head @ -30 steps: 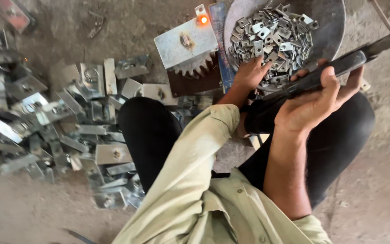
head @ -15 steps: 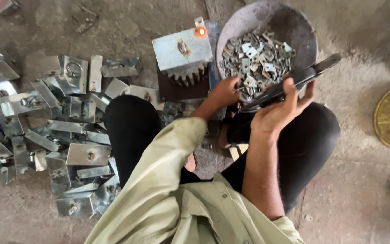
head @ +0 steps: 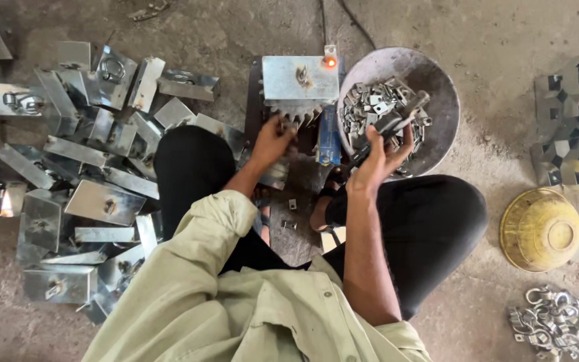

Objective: The person sits on the floor and uses a handheld welding tool to attach small metal brackets to larger metal plates. They pick up a plate, place a bracket on it, weld the connection, and then set the finished piece aside. The process is repeated continuously with materials from a nearby bowl.

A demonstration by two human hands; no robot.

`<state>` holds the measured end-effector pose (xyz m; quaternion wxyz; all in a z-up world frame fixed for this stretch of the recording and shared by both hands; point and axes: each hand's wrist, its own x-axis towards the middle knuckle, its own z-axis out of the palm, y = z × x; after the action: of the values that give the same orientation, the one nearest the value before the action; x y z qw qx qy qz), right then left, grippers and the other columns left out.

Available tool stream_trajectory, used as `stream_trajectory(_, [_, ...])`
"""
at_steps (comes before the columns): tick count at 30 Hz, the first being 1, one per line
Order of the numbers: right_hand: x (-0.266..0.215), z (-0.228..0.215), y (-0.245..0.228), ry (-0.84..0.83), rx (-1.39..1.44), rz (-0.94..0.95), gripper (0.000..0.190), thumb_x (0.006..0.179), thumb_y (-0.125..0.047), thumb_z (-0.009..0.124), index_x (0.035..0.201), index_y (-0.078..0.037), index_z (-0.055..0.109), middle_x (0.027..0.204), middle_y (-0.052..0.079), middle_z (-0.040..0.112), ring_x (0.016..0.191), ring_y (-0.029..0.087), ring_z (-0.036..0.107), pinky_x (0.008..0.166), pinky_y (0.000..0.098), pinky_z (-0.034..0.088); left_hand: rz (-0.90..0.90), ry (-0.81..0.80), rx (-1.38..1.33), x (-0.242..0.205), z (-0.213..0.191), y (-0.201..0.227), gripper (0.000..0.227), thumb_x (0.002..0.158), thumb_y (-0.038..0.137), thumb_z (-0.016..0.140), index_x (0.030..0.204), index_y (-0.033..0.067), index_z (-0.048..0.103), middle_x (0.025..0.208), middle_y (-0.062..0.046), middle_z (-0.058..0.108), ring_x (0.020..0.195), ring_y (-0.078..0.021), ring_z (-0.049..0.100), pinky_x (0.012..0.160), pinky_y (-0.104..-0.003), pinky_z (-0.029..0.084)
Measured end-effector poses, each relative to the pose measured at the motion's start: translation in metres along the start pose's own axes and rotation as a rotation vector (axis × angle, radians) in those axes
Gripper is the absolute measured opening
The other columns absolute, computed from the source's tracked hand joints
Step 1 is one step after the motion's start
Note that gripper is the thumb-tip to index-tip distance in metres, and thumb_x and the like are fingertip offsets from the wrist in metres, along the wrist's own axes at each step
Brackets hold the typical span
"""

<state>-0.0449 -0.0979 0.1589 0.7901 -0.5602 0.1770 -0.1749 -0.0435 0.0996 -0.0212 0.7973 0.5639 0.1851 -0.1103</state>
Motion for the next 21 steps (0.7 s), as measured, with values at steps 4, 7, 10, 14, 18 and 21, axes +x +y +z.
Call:
stream_trajectory(4, [-0.016,-0.001,0.042,-0.046,-0.081,0.002,0.082,0.078,0.003,0.080,0.148,-0.007,0.040,0.133,0.011,0.058,0.113,0.021,0.060,0.096,0.0340,0.049,0.051,0.244,-0.183,0.011,-0.011,0.001,0.022,0.100,0.014,0.062,0.118,0.0040,0.055,0.086,-0.010,0.070,0.059,-0.0191,0.069,0.051,-0.034,0.058])
stream_trajectory(7, [-0.026,0.001,0.066,-0.188,-0.097,-0.068,0.083,0.080,0.006,0.084,0.151,-0.004,0.041,0.129,0.014,0.062,0.115,0.022,0.061,0.100,0.0329,0.050,0.100,0.353,-0.150,0.035,-0.021,-0.013,0.019,0.098,0.013,0.064,0.114,0.0032,0.059,0.080,-0.011,0.067,0.054,-0.0189,0.064,0.046,-0.033,0.053])
stream_trajectory(10, [-0.032,0.001,0.076,-0.199,-0.232,-0.010,0.086,0.077,0.001,0.085,0.150,-0.005,0.041,0.119,0.012,0.066,0.104,0.021,0.064,0.092,0.0323,0.053,0.136,0.355,-0.094,0.041,-0.025,-0.024,0.015,0.100,0.013,0.064,0.109,0.0003,0.063,0.079,-0.009,0.066,0.055,-0.0170,0.063,0.046,-0.032,0.050])
stream_trajectory(14, [-0.043,0.006,0.088,-0.239,-0.370,-0.112,0.085,0.076,-0.004,0.090,0.147,-0.004,0.044,0.128,0.012,0.064,0.113,0.021,0.063,0.099,0.0337,0.052,0.118,0.358,-0.045,0.032,-0.020,-0.012,0.018,0.098,0.018,0.066,0.108,0.0030,0.066,0.080,-0.006,0.069,0.054,-0.0156,0.063,0.046,-0.031,0.050])
stream_trajectory(18, [-0.048,0.009,0.098,-0.220,-0.488,-0.121,0.086,0.070,-0.010,0.091,0.145,-0.002,0.050,0.134,0.015,0.063,0.121,0.025,0.061,0.106,0.0366,0.048,0.110,0.318,-0.093,0.032,-0.023,-0.002,0.024,0.099,0.023,0.066,0.105,0.0006,0.065,0.080,-0.007,0.068,0.055,-0.0163,0.065,0.046,-0.031,0.051])
stream_trajectory(21, [-0.049,0.011,0.096,-0.220,-0.570,-0.194,0.087,0.067,-0.014,0.092,0.143,-0.001,0.052,0.139,0.016,0.062,0.128,0.028,0.058,0.112,0.0383,0.042,0.156,0.326,-0.047,0.033,-0.024,-0.014,0.029,0.100,0.029,0.069,0.107,0.0014,0.070,0.081,-0.005,0.069,0.059,-0.0112,0.062,0.051,-0.029,0.050])
